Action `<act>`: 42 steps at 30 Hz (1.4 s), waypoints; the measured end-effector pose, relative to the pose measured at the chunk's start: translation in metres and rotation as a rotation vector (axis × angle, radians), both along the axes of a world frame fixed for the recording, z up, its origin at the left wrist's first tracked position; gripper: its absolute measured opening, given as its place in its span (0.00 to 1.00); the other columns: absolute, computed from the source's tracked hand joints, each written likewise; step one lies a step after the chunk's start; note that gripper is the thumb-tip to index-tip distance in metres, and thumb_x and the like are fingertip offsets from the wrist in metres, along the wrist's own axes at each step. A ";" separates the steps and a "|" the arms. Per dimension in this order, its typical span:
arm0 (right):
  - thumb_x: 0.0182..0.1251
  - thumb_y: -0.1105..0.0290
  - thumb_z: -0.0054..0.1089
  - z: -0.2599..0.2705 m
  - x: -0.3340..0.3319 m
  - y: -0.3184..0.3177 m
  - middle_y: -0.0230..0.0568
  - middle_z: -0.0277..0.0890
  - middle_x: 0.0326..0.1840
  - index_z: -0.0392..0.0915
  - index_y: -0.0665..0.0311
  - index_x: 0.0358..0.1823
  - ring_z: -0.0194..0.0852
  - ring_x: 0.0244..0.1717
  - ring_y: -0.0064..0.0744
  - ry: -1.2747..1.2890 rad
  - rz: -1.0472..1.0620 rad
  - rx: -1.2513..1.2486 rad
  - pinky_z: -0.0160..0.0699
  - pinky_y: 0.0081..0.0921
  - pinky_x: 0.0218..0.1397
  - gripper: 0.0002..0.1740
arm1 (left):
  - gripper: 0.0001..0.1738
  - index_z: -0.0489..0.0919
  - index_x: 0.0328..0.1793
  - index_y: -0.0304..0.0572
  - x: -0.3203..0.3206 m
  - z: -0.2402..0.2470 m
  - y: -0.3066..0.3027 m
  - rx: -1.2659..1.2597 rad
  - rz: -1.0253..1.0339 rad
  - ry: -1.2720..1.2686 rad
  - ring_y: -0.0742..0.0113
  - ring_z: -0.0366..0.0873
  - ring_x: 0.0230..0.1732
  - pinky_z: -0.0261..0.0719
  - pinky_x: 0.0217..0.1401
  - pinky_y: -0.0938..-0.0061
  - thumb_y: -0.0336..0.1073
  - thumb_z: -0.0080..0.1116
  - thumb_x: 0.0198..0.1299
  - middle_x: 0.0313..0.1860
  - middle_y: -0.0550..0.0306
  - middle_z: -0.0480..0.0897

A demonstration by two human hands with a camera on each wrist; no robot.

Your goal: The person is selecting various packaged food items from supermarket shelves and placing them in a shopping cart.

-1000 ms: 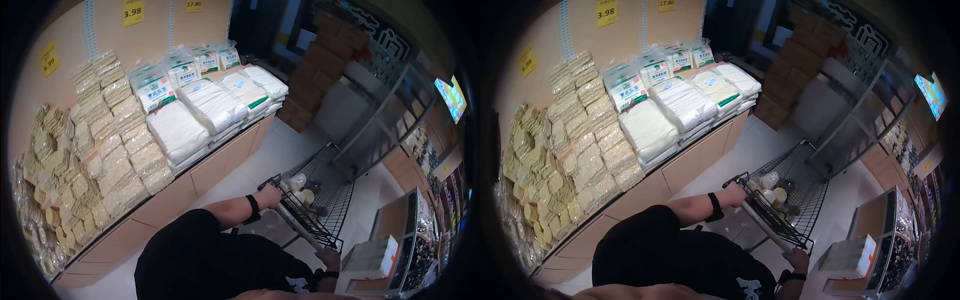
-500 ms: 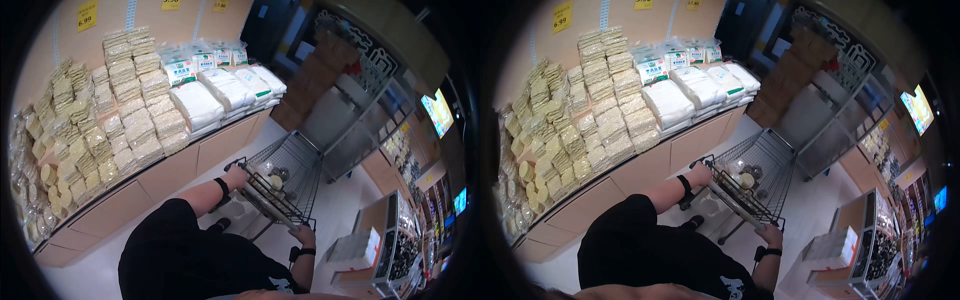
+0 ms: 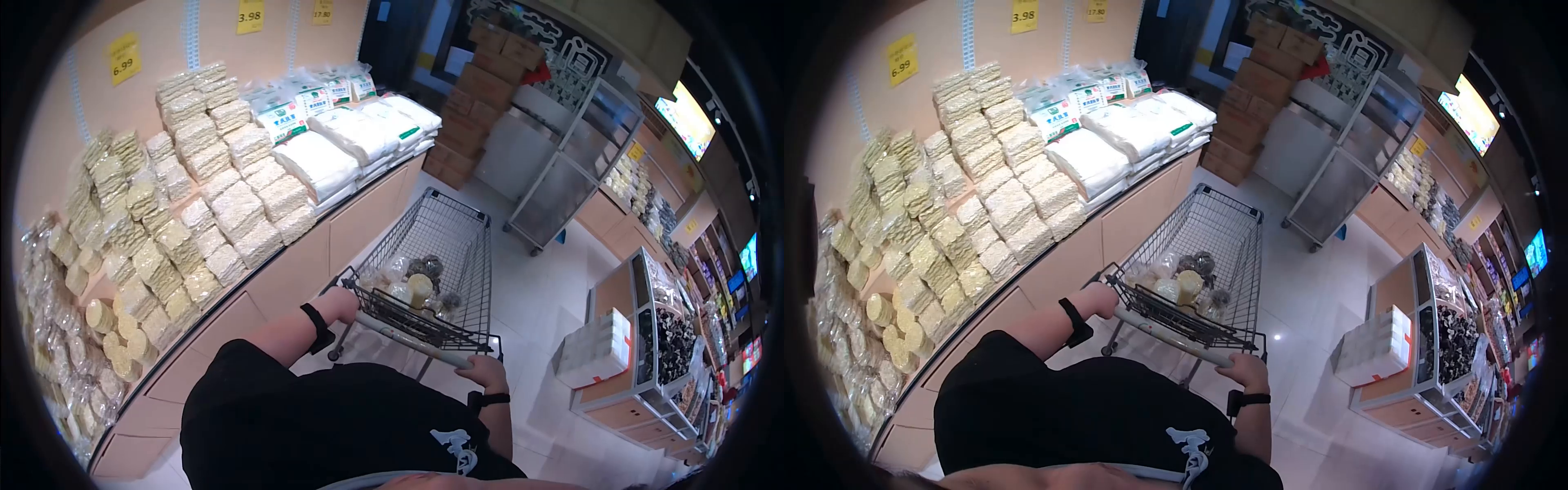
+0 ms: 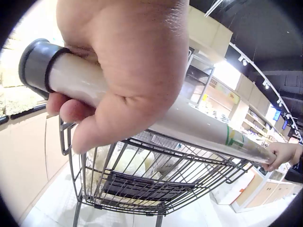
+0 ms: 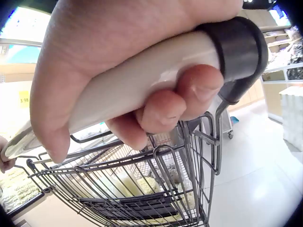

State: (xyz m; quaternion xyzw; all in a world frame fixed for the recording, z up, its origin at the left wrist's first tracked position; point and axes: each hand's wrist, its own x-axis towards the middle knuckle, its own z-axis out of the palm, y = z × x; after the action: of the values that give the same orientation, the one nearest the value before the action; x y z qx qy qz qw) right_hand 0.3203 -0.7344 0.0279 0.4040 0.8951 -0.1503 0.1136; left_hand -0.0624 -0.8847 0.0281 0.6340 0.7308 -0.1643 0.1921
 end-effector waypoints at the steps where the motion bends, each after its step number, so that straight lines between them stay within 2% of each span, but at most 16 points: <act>1: 0.45 0.37 0.62 0.000 0.004 -0.011 0.43 0.80 0.30 0.80 0.55 0.27 0.79 0.36 0.46 0.027 0.008 0.006 0.75 0.39 0.39 0.27 | 0.16 0.85 0.38 0.47 0.000 -0.003 -0.009 -0.021 -0.036 -0.034 0.53 0.82 0.41 0.79 0.42 0.61 0.35 0.55 0.41 0.37 0.52 0.84; 4: 0.43 0.38 0.63 0.006 0.007 -0.048 0.42 0.80 0.29 0.80 0.55 0.27 0.79 0.36 0.45 -0.022 -0.007 0.026 0.75 0.40 0.38 0.26 | 0.14 0.85 0.36 0.45 0.000 -0.009 -0.045 0.013 -0.104 -0.120 0.52 0.82 0.41 0.79 0.42 0.60 0.35 0.55 0.42 0.36 0.50 0.84; 12: 0.41 0.40 0.66 0.009 -0.003 -0.146 0.42 0.80 0.28 0.82 0.55 0.27 0.79 0.35 0.44 -0.064 -0.068 -0.004 0.75 0.39 0.38 0.25 | 0.11 0.84 0.30 0.41 -0.008 0.000 -0.147 0.190 -0.118 -0.150 0.52 0.82 0.36 0.79 0.37 0.61 0.33 0.53 0.41 0.30 0.49 0.84; 16: 0.39 0.41 0.67 0.015 -0.017 -0.205 0.41 0.79 0.26 0.82 0.56 0.27 0.79 0.33 0.44 -0.088 -0.153 -0.013 0.75 0.37 0.36 0.25 | 0.11 0.84 0.30 0.43 -0.021 0.004 -0.192 0.177 -0.152 -0.148 0.53 0.82 0.35 0.79 0.36 0.61 0.33 0.53 0.42 0.30 0.50 0.84; 24: 0.39 0.41 0.67 0.004 -0.036 -0.300 0.43 0.78 0.25 0.81 0.57 0.26 0.78 0.31 0.44 -0.032 -0.138 0.038 0.74 0.37 0.34 0.26 | 0.11 0.85 0.31 0.46 -0.048 0.004 -0.269 0.164 -0.169 -0.103 0.55 0.83 0.35 0.79 0.35 0.62 0.33 0.53 0.42 0.31 0.54 0.84; 28: 0.40 0.41 0.66 -0.001 -0.037 -0.340 0.45 0.79 0.26 0.81 0.58 0.26 0.78 0.32 0.47 -0.042 -0.128 0.059 0.75 0.39 0.36 0.26 | 0.12 0.85 0.34 0.47 -0.051 0.004 -0.306 0.164 -0.140 -0.111 0.54 0.83 0.36 0.79 0.34 0.62 0.34 0.55 0.42 0.32 0.53 0.84; 30: 0.40 0.40 0.66 -0.007 -0.038 -0.353 0.45 0.79 0.27 0.83 0.56 0.29 0.78 0.32 0.47 0.024 -0.122 0.037 0.75 0.38 0.37 0.26 | 0.14 0.84 0.37 0.51 -0.056 0.003 -0.320 0.152 -0.114 -0.083 0.55 0.83 0.38 0.78 0.36 0.62 0.34 0.55 0.43 0.32 0.54 0.84; 31: 0.40 0.40 0.66 -0.004 -0.041 -0.362 0.45 0.80 0.27 0.83 0.56 0.31 0.78 0.33 0.46 0.006 -0.124 0.032 0.75 0.38 0.37 0.27 | 0.14 0.83 0.39 0.56 -0.056 0.003 -0.331 0.190 -0.097 -0.055 0.57 0.82 0.38 0.75 0.36 0.60 0.35 0.54 0.44 0.31 0.58 0.83; 32: 0.40 0.40 0.66 -0.003 -0.044 -0.369 0.45 0.80 0.28 0.84 0.55 0.32 0.79 0.33 0.46 -0.012 -0.120 0.026 0.76 0.37 0.38 0.27 | 0.14 0.83 0.39 0.56 -0.056 0.003 -0.339 0.206 -0.073 -0.047 0.57 0.82 0.38 0.75 0.36 0.60 0.35 0.54 0.44 0.31 0.58 0.83; 35: 0.40 0.40 0.65 0.000 -0.050 -0.390 0.45 0.80 0.28 0.84 0.56 0.32 0.79 0.33 0.46 -0.004 -0.129 -0.031 0.76 0.36 0.38 0.27 | 0.11 0.83 0.36 0.58 -0.051 0.007 -0.371 0.295 -0.030 0.018 0.61 0.81 0.35 0.66 0.37 0.62 0.36 0.55 0.45 0.30 0.61 0.83; 38: 0.42 0.39 0.63 0.004 -0.052 -0.409 0.46 0.80 0.28 0.84 0.57 0.32 0.79 0.35 0.46 -0.011 -0.092 -0.028 0.76 0.37 0.39 0.28 | 0.10 0.84 0.34 0.57 -0.047 0.013 -0.386 0.172 0.038 0.083 0.62 0.81 0.36 0.65 0.38 0.63 0.35 0.57 0.44 0.30 0.61 0.83; 42: 0.43 0.40 0.63 0.010 -0.054 -0.437 0.48 0.80 0.29 0.83 0.59 0.32 0.79 0.35 0.47 0.031 -0.065 -0.034 0.76 0.39 0.39 0.29 | 0.06 0.84 0.31 0.54 -0.043 0.007 -0.410 0.161 0.066 0.133 0.62 0.80 0.36 0.66 0.38 0.64 0.36 0.58 0.47 0.30 0.63 0.83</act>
State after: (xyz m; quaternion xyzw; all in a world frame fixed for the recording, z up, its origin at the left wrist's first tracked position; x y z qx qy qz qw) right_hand 0.2659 -1.1711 0.0377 0.4284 0.8805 -0.1755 0.1018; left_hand -0.1059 -1.2943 0.0351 0.6109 0.7732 -0.1403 0.0969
